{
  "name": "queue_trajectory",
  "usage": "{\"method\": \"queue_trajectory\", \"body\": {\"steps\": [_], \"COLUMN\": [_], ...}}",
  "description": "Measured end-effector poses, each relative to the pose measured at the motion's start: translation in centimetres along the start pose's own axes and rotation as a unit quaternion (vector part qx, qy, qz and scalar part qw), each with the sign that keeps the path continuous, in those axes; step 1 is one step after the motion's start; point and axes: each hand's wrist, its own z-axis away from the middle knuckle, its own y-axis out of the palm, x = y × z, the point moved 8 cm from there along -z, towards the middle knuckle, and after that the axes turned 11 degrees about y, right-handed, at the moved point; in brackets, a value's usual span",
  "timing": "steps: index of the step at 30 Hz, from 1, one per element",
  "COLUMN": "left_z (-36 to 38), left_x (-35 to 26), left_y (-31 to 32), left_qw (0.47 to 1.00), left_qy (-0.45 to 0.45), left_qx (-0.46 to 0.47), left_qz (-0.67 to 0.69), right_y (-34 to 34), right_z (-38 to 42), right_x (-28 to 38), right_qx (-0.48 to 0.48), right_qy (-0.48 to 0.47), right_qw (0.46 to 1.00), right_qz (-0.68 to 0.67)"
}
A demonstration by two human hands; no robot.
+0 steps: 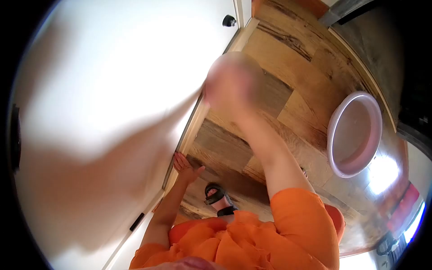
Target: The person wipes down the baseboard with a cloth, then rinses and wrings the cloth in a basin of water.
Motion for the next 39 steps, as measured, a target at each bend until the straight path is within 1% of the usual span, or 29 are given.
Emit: {"method": "queue_trajectory", "body": {"steps": [2, 3, 4, 5, 6, 7, 8, 9, 12, 15, 16, 17, 18, 19, 20, 23, 24, 26, 27, 29, 30, 31, 33, 35, 36, 37, 39], "left_z": [-0.2, 0.2, 0.2, 0.2, 0.3, 0.3, 0.3, 0.3, 0.1, 0.3, 0.4, 0.1, 0.3, 0.3, 0.4, 0.0, 0.3, 0.0, 0.2, 0.2, 0.2, 0.4, 0.2, 0.2, 0.2, 0.1, 0.3], "left_x": [-0.8, -1.1, -1.0, -1.2, -1.3, -1.1, -1.0, -1.3, -1.2, -1.2, -1.0, -1.3, -1.2, -1.2, -1.1, -0.9, -1.0, -1.0, -0.9, -1.1, -1.2, -1.3, -1.2, -1.0, -0.7, -1.0, -0.7], "left_y": [-1.1, -1.5, -1.5, -1.5, -1.8, -1.8, -1.9, -1.8, -1.7, -1.9, -1.6, -1.9, -2.1, -1.9, -1.9, -1.4, -1.6, -1.5, -1.5, -1.7, -1.7, -1.7, -1.7, -1.1, -0.9, -1.1, -1.2], "left_qw": [0.997, 0.993, 0.991, 0.989, 0.987, 0.989, 0.991, 0.992, 0.994, 0.991, 0.992, 0.993, 0.994, 0.994, 0.994, 0.991, 0.991, 0.996, 0.997, 0.996, 0.995, 0.994, 0.989, 0.994, 0.996, 0.994, 0.988], "left_qy": [0.039, 0.057, 0.067, 0.077, 0.087, 0.082, 0.077, 0.070, 0.055, 0.063, 0.063, 0.062, 0.062, 0.064, 0.066, 0.065, 0.063, 0.059, 0.055, 0.057, 0.058, 0.063, 0.078, 0.052, 0.040, 0.051, 0.074], "left_qx": [-0.069, -0.098, -0.106, -0.114, -0.122, -0.111, -0.101, -0.096, -0.086, -0.099, -0.095, -0.091, -0.084, -0.084, -0.083, -0.105, -0.109, -0.072, -0.047, -0.065, -0.075, -0.086, -0.117, -0.087, -0.071, -0.094, -0.126], "left_qz": [-0.026, -0.040, -0.046, -0.050, -0.056, -0.052, -0.046, -0.037, -0.045, -0.056, -0.046, -0.035, -0.025, -0.032, -0.038, -0.048, -0.052, -0.016, 0.001, -0.019, -0.027, -0.034, -0.047, -0.026, -0.018, -0.029, -0.051], "right_y": [0.1, -0.8, -1.1, -1.0, -0.9, -0.9, -2.1, -3.1, -2.7, -1.7, -1.8, -3.3, -5.4, -6.3, -6.0, -1.0, -1.9, -3.8, -5.1, -6.3, -6.2, -4.9, -4.2, -2.7, 0.9, 3.9, 2.9], "right_z": [0.8, -0.4, -1.7, -4.2, -5.9, -7.6, -8.5, -9.0, -7.5, -6.5, -7.9, -8.9, -10.0, -10.9, -11.1, -9.5, -8.9, -8.0, -8.7, -11.0, -10.3, -9.6, -5.8, 0.6, 5.3, 9.0, 10.4], "right_x": [0.7, -0.2, -1.5, -2.7, -3.7, -4.7, -5.6, -5.9, -4.6, -4.2, -4.9, -4.8, -5.2, -5.9, -5.9, -7.2, -6.9, -6.8, -7.1, -7.6, -6.8, -5.8, -2.3, 2.2, 4.9, 6.8, 7.2], "right_qx": [0.007, -0.028, -0.061, -0.178, -0.204, -0.232, -0.178, -0.115, -0.110, -0.146, -0.182, -0.213, -0.180, -0.143, -0.144, -0.164, -0.134, -0.068, -0.100, -0.162, -0.181, -0.123, -0.014, 0.084, 0.001, -0.083, -0.059], "right_qy": [-0.034, -0.013, 0.008, 0.014, 0.001, -0.010, -0.034, -0.059, 0.037, -0.040, -0.020, -0.002, 0.012, 0.027, 0.022, -0.015, -0.034, -0.068, -0.056, -0.033, -0.006, 0.010, 0.043, 0.019, -0.049, -0.120, -0.142], "right_qw": [0.998, 0.999, 0.998, 0.918, 0.893, 0.864, 0.959, 0.991, 0.993, 0.980, 0.929, 0.838, 0.932, 0.983, 0.981, 0.985, 0.988, 0.991, 0.991, 0.986, 0.983, 0.987, 0.975, 0.967, 0.985, 0.986, 0.988], "right_qz": [0.043, 0.028, 0.013, 0.354, 0.401, 0.447, 0.220, -0.018, 0.000, 0.128, 0.323, 0.503, 0.314, 0.111, 0.127, 0.052, 0.066, 0.090, 0.070, 0.030, 0.041, 0.100, 0.220, 0.238, 0.164, 0.084, 0.007]}}
